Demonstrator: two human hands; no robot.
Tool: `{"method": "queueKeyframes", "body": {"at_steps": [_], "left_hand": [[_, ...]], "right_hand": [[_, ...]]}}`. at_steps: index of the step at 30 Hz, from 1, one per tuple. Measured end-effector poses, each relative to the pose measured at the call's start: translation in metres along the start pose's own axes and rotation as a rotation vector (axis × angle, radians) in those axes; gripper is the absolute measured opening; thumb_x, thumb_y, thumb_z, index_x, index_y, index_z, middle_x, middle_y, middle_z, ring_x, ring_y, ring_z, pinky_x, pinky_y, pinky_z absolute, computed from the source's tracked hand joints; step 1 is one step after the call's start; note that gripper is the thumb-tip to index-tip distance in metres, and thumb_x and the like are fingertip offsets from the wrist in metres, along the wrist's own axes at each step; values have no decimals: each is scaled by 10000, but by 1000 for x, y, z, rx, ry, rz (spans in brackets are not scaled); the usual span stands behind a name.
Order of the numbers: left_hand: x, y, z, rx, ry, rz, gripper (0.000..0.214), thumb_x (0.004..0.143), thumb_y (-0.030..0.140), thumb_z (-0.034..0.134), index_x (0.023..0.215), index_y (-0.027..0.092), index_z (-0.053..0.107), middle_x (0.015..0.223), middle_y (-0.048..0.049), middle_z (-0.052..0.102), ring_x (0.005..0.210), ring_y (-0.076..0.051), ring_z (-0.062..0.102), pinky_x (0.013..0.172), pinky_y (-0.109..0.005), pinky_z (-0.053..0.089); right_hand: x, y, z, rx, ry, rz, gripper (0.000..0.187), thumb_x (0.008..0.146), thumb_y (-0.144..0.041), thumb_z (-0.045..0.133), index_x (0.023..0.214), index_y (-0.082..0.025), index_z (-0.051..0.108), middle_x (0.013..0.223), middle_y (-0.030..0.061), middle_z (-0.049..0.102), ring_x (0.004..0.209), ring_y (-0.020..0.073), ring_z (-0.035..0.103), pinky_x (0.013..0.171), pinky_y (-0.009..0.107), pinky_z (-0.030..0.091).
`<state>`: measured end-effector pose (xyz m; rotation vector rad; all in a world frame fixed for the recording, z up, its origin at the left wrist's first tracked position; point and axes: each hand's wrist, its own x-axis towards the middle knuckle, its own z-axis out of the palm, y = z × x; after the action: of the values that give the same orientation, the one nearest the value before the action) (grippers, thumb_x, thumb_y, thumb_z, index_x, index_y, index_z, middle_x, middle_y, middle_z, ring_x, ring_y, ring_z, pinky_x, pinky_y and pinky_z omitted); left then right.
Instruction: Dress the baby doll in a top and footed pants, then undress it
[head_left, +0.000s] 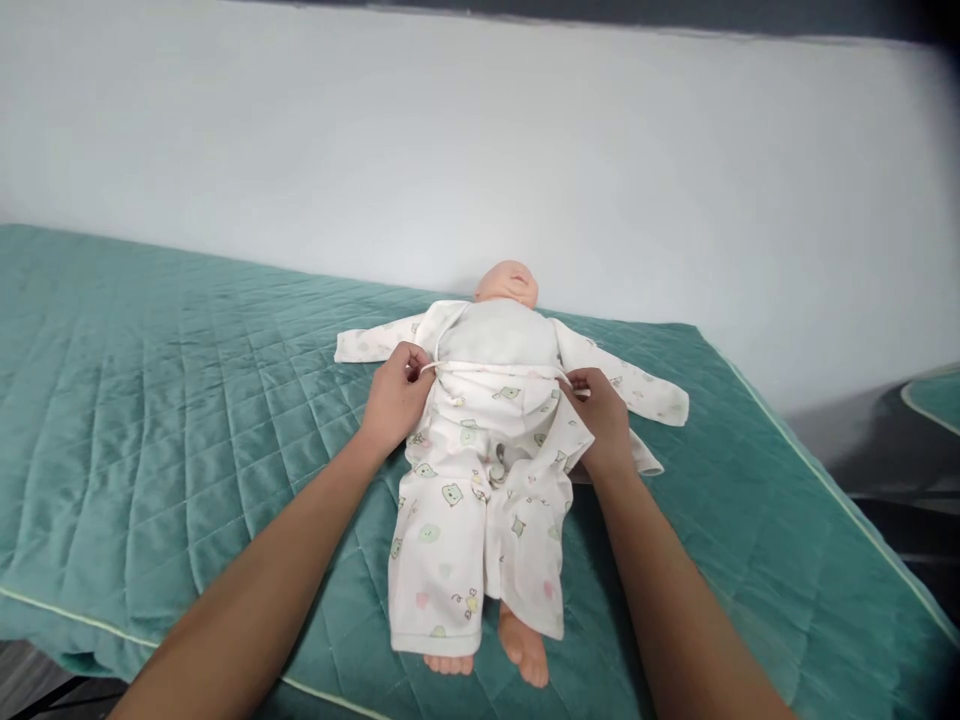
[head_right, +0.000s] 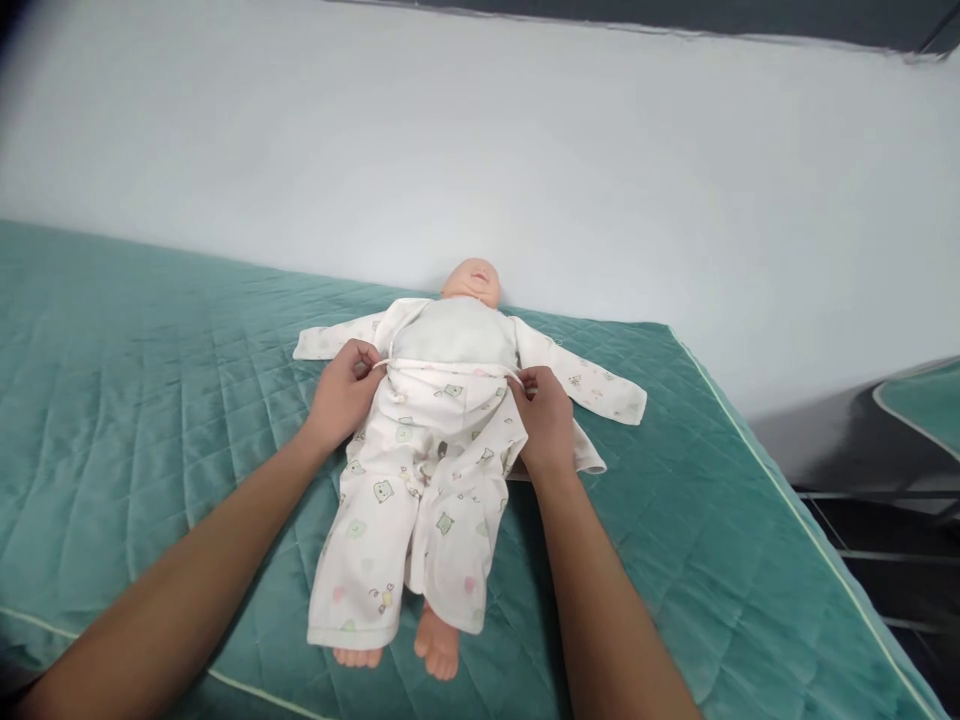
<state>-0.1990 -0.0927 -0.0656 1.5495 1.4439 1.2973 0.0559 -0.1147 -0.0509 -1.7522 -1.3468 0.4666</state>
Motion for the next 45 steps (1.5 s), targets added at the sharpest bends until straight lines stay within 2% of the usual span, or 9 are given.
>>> {"method": "queueKeyframes", "body": {"at_steps": [4, 10, 16, 22, 30, 33, 38, 41, 45], "left_hand": [[6, -2, -3, 11, -167, -115, 143, 815, 284, 608, 931, 201, 601, 910, -15, 675, 836, -166, 608, 760, -285, 436], [6, 5, -12, -74, -366, -269, 308, 803, 371, 627, 1059, 201, 625, 941, -29, 725, 747, -169, 625, 628, -262, 424], [-8, 10, -6, -43, -186, -187, 279, 836, 365, 613, 1064, 206, 637, 1128, -71, 732, 1053, -234, 668, 923, -351, 485], [-8, -2, 0, -155, -129, -116, 475, 809, 294, 646, 1274, 229, 573, 1550, -92, 469, 1373, -238, 506, 1154, -390, 376], [-1, 9, -5, -32, -235, -173, 425, 816, 330, 590, 1209, 171, 615, 1247, -97, 690, 1172, -246, 630, 1061, -372, 439], [10, 13, -4, -9, -320, -236, 364, 778, 311, 594, 1114, 180, 637, 1104, -77, 729, 1021, -249, 672, 933, -368, 496], [41, 21, -7, -23, -603, -366, 153, 619, 178, 622, 772, 182, 617, 809, -34, 686, 802, -222, 656, 689, -309, 511], [48, 20, -13, -111, -726, -402, 95, 635, 189, 625, 729, 192, 613, 795, -19, 670, 817, -209, 650, 701, -300, 526], [40, 14, -23, -200, -760, -358, 132, 700, 286, 695, 793, 193, 685, 878, -30, 719, 926, -223, 662, 815, -320, 541]], "right_hand": [[2, 3, -4, -81, -59, 65, 313, 809, -534, 627, 731, -245, 537, 733, 44, 637, 705, 216, 543, 664, 342, 396], [-2, 5, -10, 279, -320, 226, 316, 743, -491, 715, 922, -266, 585, 796, 10, 672, 682, 202, 597, 552, 291, 420], [-8, -2, -12, 477, -414, 229, 321, 704, -397, 767, 920, -265, 570, 856, -24, 686, 671, 152, 597, 547, 248, 446], [-8, -1, -10, 495, -413, 253, 337, 658, -352, 788, 882, -261, 552, 856, -23, 673, 635, 141, 573, 529, 249, 447], [-2, 5, -12, 156, -302, 277, 229, 706, -408, 723, 808, -224, 634, 754, 27, 677, 679, 191, 596, 539, 271, 420], [-3, 1, -14, 264, -371, 291, 209, 693, -372, 735, 778, -221, 617, 695, 13, 662, 641, 182, 584, 540, 274, 420], [-5, -1, -13, 497, -509, 272, 259, 637, -233, 782, 810, -215, 591, 736, -27, 651, 631, 139, 571, 560, 250, 438], [-5, 3, -11, 531, -530, 227, 265, 664, -211, 777, 848, -213, 586, 780, -32, 650, 663, 130, 574, 562, 231, 432], [-5, 4, -12, 590, -551, 222, 250, 736, -269, 765, 893, -222, 577, 808, -36, 648, 673, 128, 574, 564, 230, 437]]}}
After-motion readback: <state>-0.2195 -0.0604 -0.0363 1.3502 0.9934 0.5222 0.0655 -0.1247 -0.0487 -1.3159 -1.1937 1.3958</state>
